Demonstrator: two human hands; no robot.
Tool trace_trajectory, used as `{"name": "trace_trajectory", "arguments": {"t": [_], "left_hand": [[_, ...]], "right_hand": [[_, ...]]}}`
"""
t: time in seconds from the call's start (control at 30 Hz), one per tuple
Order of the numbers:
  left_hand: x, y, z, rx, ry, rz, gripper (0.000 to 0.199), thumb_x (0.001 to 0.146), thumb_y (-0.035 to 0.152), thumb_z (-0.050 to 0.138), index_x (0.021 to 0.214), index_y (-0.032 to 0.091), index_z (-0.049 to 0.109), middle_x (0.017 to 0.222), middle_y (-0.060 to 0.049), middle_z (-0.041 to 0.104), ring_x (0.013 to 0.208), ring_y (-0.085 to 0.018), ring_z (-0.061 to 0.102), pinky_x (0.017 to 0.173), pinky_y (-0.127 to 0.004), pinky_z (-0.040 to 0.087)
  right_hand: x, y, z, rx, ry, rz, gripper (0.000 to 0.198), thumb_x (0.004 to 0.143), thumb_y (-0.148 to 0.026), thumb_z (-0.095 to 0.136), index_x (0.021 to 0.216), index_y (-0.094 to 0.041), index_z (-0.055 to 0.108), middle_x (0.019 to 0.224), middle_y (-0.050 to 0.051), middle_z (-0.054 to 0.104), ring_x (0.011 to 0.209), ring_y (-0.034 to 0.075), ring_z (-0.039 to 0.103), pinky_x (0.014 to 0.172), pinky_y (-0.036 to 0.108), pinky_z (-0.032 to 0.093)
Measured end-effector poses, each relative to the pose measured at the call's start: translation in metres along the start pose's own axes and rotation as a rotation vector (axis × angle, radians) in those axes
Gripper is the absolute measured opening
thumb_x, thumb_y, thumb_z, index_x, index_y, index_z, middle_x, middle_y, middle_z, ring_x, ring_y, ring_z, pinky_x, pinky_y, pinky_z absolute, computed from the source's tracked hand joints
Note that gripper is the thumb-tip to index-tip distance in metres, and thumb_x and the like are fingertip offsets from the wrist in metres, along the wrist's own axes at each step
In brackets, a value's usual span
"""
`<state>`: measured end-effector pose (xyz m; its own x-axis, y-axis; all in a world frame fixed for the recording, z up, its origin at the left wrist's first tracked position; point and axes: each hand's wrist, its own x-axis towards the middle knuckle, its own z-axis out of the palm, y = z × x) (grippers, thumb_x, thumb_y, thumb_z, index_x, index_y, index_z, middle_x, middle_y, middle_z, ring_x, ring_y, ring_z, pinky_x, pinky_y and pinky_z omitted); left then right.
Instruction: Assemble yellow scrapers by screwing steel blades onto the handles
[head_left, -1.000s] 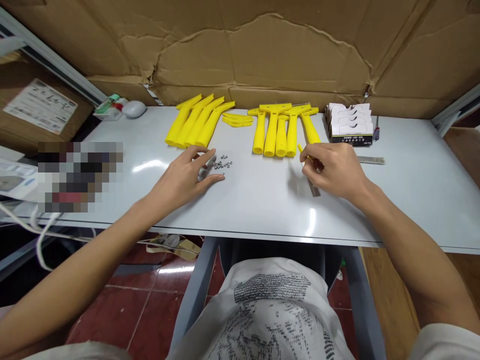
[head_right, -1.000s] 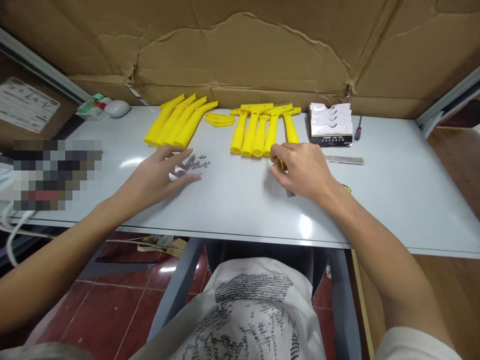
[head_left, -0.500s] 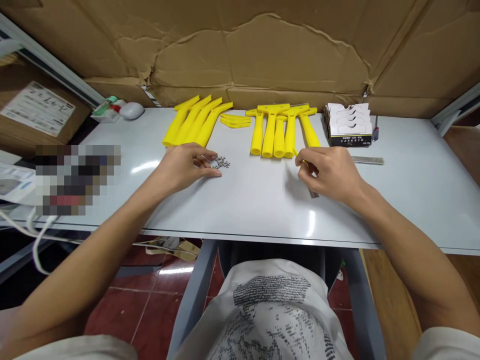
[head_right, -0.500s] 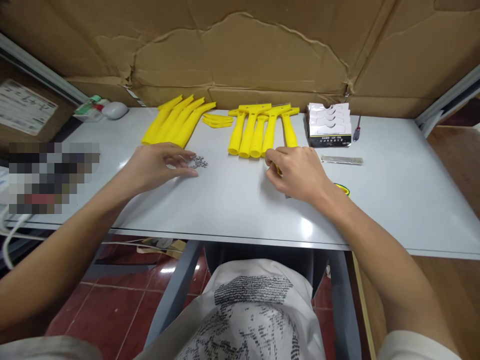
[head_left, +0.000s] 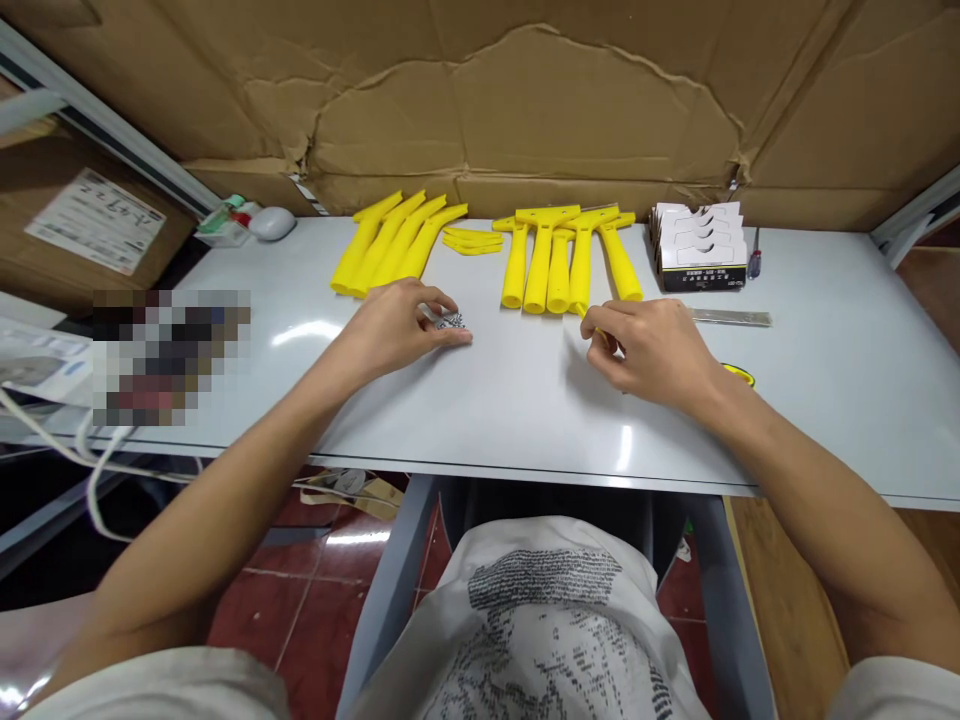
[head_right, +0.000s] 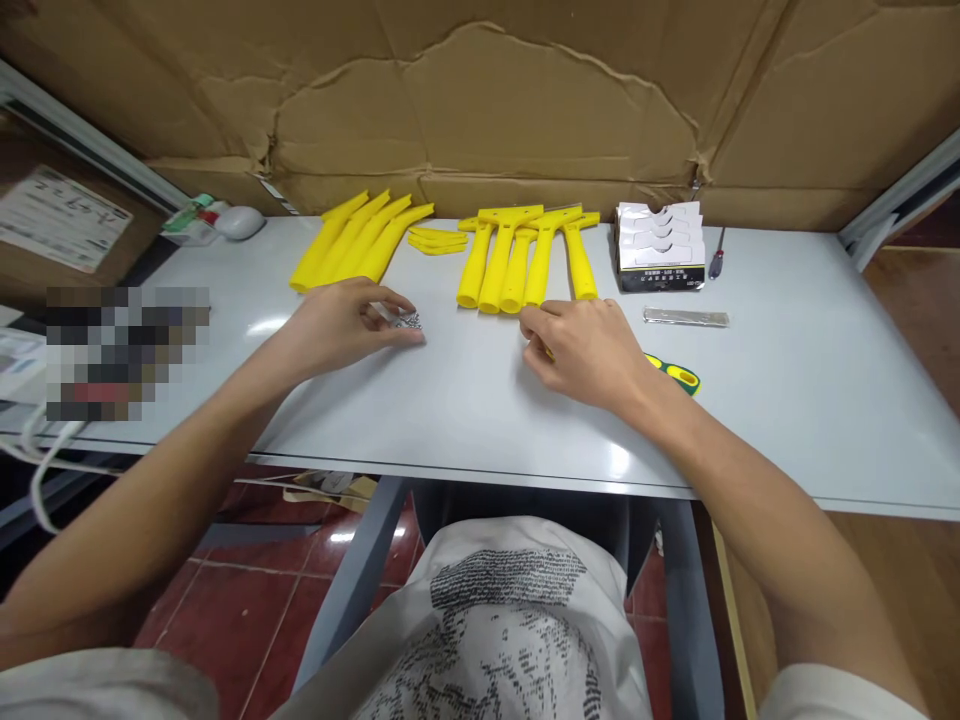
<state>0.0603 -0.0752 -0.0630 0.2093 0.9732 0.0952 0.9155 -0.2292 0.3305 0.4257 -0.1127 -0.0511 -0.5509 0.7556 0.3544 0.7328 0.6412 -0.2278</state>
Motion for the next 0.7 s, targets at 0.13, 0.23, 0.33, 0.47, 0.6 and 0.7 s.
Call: {"name": "trace_trajectory", "arguments": {"t": [0.13,0.23,0.33,0.47,0.6,0.7], "left_hand": [[0.000,0.001,0.000,0.054,0.041,0.096,0.045,0.096,0.071,0.079,0.103,0.027,0.088,0.092,-0.006,0.078,0.068,-0.021,0.068,0.073,-0.038,0.058],[-0.008,0.016,-0.004,0.062,0.253,0.162,0.048,0.103,0.070,0.074,0.121,0.027,0.087,0.114,-0.010,0.077,0.075,-0.021,0.066,0.078,-0.042,0.061],[-0.015,0.050,-0.005,-0.061,0.279,0.355,0.053,0.105,0.066,0.076,0.144,0.030,0.078,0.142,-0.012,0.071,0.106,-0.028,0.073,0.093,-0.044,0.066],[-0.008,0.095,0.001,-0.071,0.166,0.546,0.043,0.109,0.053,0.077,0.148,0.036,0.075,0.154,-0.008,0.072,0.144,-0.035,0.066,0.121,-0.056,0.057],[0.011,0.108,0.004,-0.211,0.108,0.634,0.027,0.114,0.048,0.068,0.123,0.028,0.084,0.115,-0.006,0.085,0.108,-0.027,0.080,0.101,-0.044,0.063],[0.023,0.104,0.000,-0.315,0.120,0.613,0.029,0.110,0.052,0.071,0.106,0.027,0.084,0.100,-0.004,0.085,0.092,-0.024,0.079,0.088,-0.039,0.062]], "right_hand": [[0.001,0.000,0.000,0.050,0.015,0.008,0.020,0.094,-0.023,0.055,0.094,-0.020,0.075,0.081,0.004,0.075,0.067,0.018,0.052,0.066,0.035,0.024],[0.002,-0.002,-0.002,0.198,0.092,-0.007,0.023,0.094,-0.020,0.054,0.104,-0.019,0.076,0.091,0.005,0.077,0.069,0.017,0.056,0.068,0.034,0.036],[0.002,-0.006,-0.004,0.343,0.156,-0.085,0.024,0.093,-0.015,0.055,0.109,-0.019,0.073,0.099,0.006,0.076,0.074,0.016,0.061,0.075,0.032,0.047],[0.002,-0.010,0.000,0.483,0.117,-0.127,0.027,0.094,-0.013,0.060,0.119,-0.023,0.064,0.102,0.002,0.072,0.073,0.013,0.061,0.072,0.030,0.050],[0.003,-0.005,0.007,0.713,0.112,0.022,0.030,0.098,-0.023,0.065,0.127,-0.025,0.057,0.106,0.001,0.072,0.069,0.011,0.063,0.068,0.028,0.054],[0.004,-0.001,0.009,0.763,0.148,0.107,0.036,0.097,-0.032,0.072,0.129,-0.025,0.058,0.103,0.001,0.073,0.077,0.013,0.070,0.071,0.029,0.058]]}}
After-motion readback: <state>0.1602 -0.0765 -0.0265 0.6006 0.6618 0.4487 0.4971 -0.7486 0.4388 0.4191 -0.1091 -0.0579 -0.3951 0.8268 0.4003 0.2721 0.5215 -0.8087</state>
